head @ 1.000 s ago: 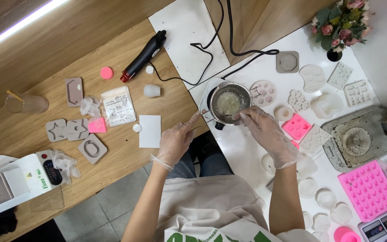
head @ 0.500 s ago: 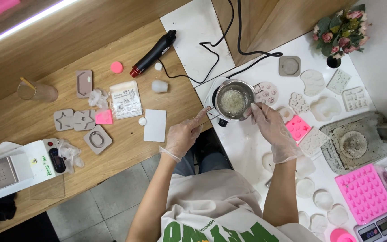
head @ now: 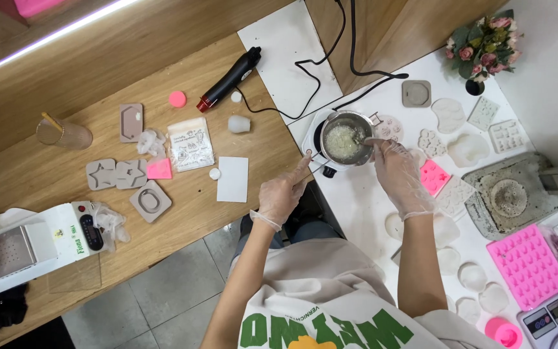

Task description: Stirring and heating wax in a small pot using a heat gun and a heating plate.

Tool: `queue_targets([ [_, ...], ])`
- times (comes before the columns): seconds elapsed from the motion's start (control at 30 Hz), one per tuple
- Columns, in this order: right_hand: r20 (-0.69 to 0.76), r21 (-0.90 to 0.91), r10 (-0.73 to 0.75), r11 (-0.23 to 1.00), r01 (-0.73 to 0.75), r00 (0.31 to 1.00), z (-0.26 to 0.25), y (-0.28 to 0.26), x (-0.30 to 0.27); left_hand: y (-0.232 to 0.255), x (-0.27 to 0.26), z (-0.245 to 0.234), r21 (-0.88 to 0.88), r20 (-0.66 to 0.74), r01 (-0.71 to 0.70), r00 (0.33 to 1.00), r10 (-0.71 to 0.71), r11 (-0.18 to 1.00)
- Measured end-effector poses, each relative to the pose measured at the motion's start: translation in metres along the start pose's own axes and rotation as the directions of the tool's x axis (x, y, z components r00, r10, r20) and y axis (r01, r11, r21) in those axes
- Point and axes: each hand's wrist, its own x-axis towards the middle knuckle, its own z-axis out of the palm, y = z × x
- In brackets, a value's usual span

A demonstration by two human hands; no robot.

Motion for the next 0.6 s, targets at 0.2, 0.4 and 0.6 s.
queue_targets([
  [0.2,-0.100,-0.189,-0.041,0.982,0.021,0.994,0.019,0.005,0.002,-0.007,0.000,0.033,0.104,-0.108,-0.009,0.994,0.020,0.995],
  [0.4,-0.112,-0.275,0.003,0.961,-0.034,0.994,0.022,0.006,0.002,-0.005,0.001,0.049,0.084,-0.099,-0.014,0.995,0.022,0.996],
  [0.6,-0.083,-0.293,0.045,0.954,-0.067,0.996,0.022,-0.003,-0.008,0.002,-0.012,0.050,0.043,-0.085,-0.011,0.996,0.015,0.999],
])
